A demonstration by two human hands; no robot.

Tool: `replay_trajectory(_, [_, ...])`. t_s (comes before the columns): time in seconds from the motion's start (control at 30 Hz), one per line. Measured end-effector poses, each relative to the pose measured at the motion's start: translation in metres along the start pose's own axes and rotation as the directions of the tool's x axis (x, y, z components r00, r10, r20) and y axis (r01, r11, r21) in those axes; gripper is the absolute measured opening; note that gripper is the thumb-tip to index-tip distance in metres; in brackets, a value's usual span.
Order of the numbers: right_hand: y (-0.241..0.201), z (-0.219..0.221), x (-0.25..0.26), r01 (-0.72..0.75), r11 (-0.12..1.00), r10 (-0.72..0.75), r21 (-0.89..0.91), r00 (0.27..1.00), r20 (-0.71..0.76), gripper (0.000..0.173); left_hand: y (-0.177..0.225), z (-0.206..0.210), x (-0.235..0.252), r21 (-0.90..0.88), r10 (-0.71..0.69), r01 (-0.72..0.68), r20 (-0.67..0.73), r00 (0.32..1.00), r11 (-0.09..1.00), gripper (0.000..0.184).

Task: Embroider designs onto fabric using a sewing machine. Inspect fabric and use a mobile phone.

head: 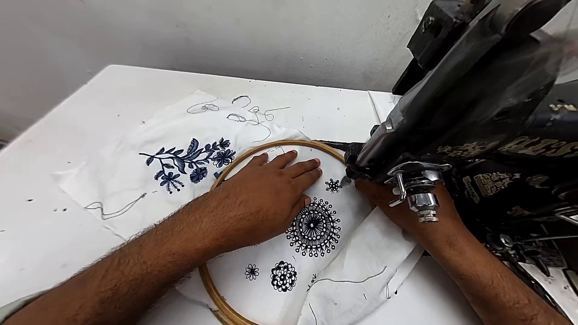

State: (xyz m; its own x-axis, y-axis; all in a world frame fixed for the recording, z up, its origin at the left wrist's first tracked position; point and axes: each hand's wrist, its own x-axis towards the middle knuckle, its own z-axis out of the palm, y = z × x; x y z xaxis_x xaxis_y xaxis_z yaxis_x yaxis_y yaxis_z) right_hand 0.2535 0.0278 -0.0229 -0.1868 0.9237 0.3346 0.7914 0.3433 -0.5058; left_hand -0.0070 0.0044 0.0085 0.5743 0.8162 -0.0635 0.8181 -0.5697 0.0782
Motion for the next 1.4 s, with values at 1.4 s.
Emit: replay_trajectory(1.4, [-0.003,-0.003,-0.001,-0.005,1.000,0.007,0.026,0.997,-0.073,0.026,-0.002,0.008,0.007,-0.012,0.007,-0.008,-0.054,0.998,1.000,0.055])
